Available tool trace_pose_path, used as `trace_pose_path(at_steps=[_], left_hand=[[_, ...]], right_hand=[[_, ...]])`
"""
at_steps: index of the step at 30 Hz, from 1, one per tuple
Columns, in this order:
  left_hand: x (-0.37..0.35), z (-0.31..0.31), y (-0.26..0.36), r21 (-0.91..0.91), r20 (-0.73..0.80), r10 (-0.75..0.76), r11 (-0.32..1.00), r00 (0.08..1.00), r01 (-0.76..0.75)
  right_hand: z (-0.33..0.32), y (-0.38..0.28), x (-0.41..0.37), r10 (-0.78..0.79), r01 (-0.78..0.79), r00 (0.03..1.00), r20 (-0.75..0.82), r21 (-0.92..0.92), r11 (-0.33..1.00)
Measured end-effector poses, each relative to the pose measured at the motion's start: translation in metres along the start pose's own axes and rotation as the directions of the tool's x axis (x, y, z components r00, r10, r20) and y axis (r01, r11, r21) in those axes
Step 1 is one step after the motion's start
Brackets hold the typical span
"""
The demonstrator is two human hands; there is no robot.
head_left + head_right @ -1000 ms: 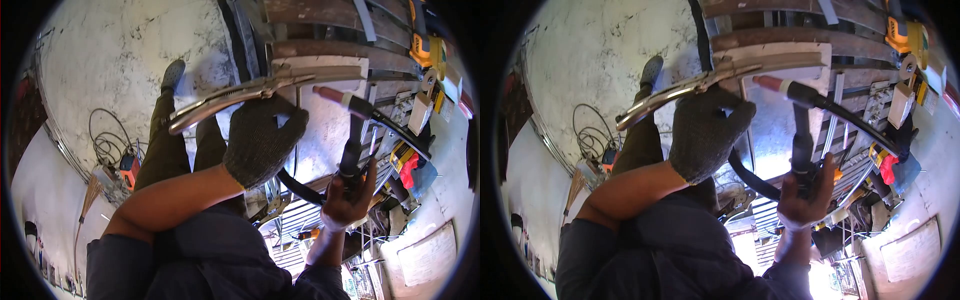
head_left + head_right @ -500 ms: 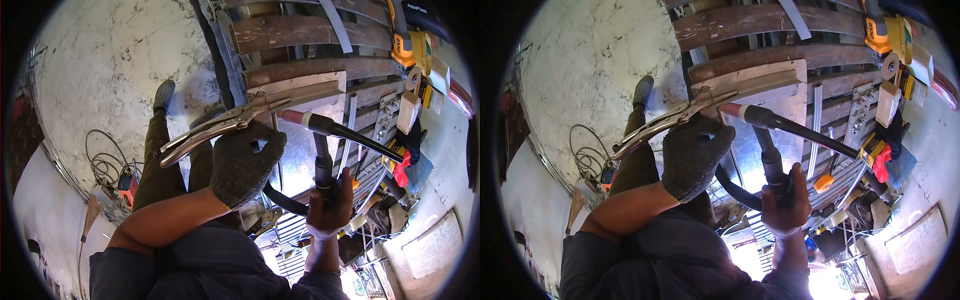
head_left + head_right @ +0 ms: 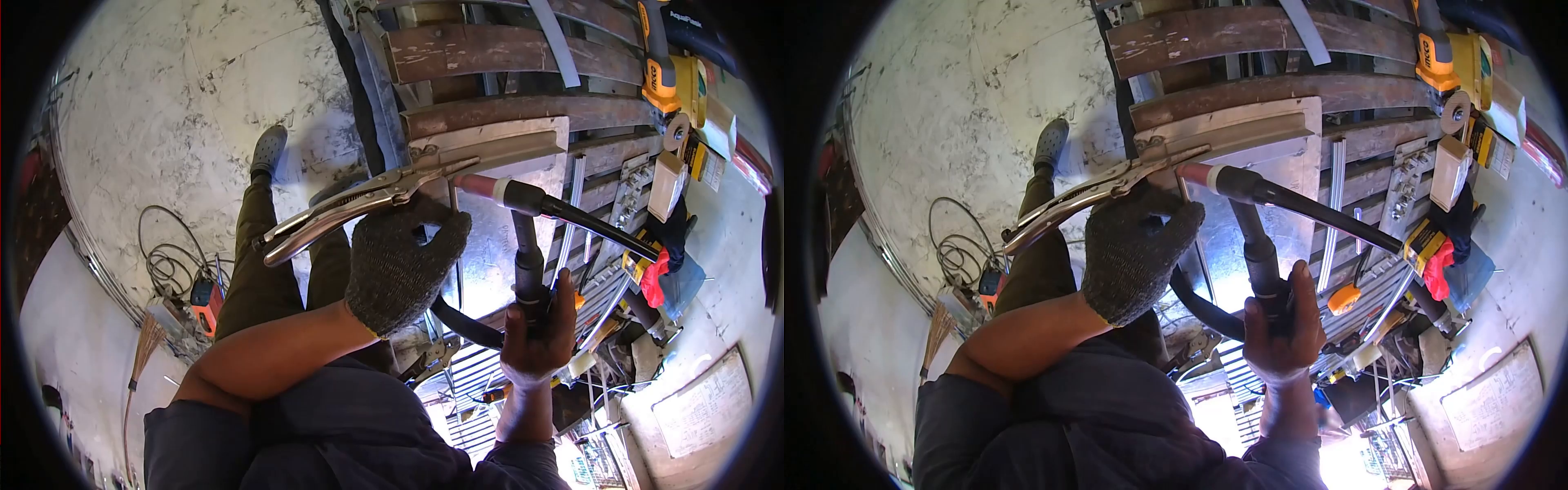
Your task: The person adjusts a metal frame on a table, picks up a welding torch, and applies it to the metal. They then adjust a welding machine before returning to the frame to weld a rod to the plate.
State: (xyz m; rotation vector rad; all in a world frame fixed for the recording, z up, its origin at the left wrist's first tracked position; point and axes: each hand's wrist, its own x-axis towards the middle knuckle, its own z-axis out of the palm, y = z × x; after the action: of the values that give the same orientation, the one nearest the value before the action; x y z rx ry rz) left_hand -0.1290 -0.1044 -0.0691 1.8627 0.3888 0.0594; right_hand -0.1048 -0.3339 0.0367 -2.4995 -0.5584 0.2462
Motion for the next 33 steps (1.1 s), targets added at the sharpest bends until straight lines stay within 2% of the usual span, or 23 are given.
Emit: trace_pose_path(at_steps=[10, 12, 14, 15, 17, 20, 21, 23, 25, 29, 32, 33], left_hand=[[-0.001, -0.001, 0.000, 0.032, 0.028, 0.008, 0.999, 1.000, -0.009], [0.000, -0.001, 0.001, 0.008, 0.005, 0.049, 0.999, 0.999, -0.049], [0.004, -0.001, -0.002, -0.033, -0.066, 0.162, 0.986, 0.985, -0.164], [0.004, -0.001, -0.004, 0.169, -0.082, 0.284, 0.949, 0.955, -0.267], [0.002, -0.001, 0.001, 0.126, -0.041, 0.160, 0.980, 0.986, -0.154], [0.002, -0.002, 0.007, -0.133, -0.004, -0.154, 0.979, 0.988, 0.152], [0.010, -0.010, 0.019, -0.297, 0.131, -0.410, 0.852, 0.903, 0.430], [0.007, -0.003, 0.013, -0.231, 0.033, -0.308, 0.923, 0.951, 0.307], [0.008, -0.006, 0.015, -0.231, 0.063, -0.327, 0.914, 0.943, 0.332], [0.004, -0.005, 0.012, -0.187, 0.057, -0.278, 0.940, 0.959, 0.284], [0.002, -0.005, 0.007, -0.033, 0.056, -0.103, 0.994, 0.993, 0.104], [0.002, -0.005, 0.007, -0.027, 0.052, -0.095, 0.995, 0.994, 0.097]], right_hand=[[0.000, -0.005, 0.004, -0.038, 0.038, 0.999, 0.005, -0.032, 0.999], [-0.001, 0.001, 0.002, -0.042, 0.043, 0.999, 0.033, -0.048, 0.998], [-0.002, 0.000, 0.002, -0.022, 0.025, 0.998, 0.065, -0.049, 0.999], [-0.005, -0.004, 0.003, 0.000, 0.004, 0.996, 0.085, -0.042, 0.999], [-0.007, -0.006, 0.004, 0.009, -0.004, 0.995, 0.099, -0.053, 0.999], [-0.004, -0.002, 0.001, -0.015, 0.018, 0.999, 0.050, -0.065, 0.998], [-0.001, -0.001, -0.001, -0.014, 0.015, 1.000, 0.011, -0.047, 0.999], [0.003, -0.004, -0.002, 0.047, -0.045, 0.998, -0.039, 0.041, 0.998], [0.004, -0.001, -0.006, 0.060, -0.054, 0.994, -0.094, 0.066, 0.996], [-0.001, 0.000, -0.009, 0.066, -0.066, 0.997, -0.030, -0.001, 0.998], [0.000, 0.001, -0.003, -0.018, 0.015, 0.999, -0.034, -0.088, 0.996], [0.000, 0.000, -0.001, -0.038, 0.035, 0.999, -0.032, -0.108, 0.994]])
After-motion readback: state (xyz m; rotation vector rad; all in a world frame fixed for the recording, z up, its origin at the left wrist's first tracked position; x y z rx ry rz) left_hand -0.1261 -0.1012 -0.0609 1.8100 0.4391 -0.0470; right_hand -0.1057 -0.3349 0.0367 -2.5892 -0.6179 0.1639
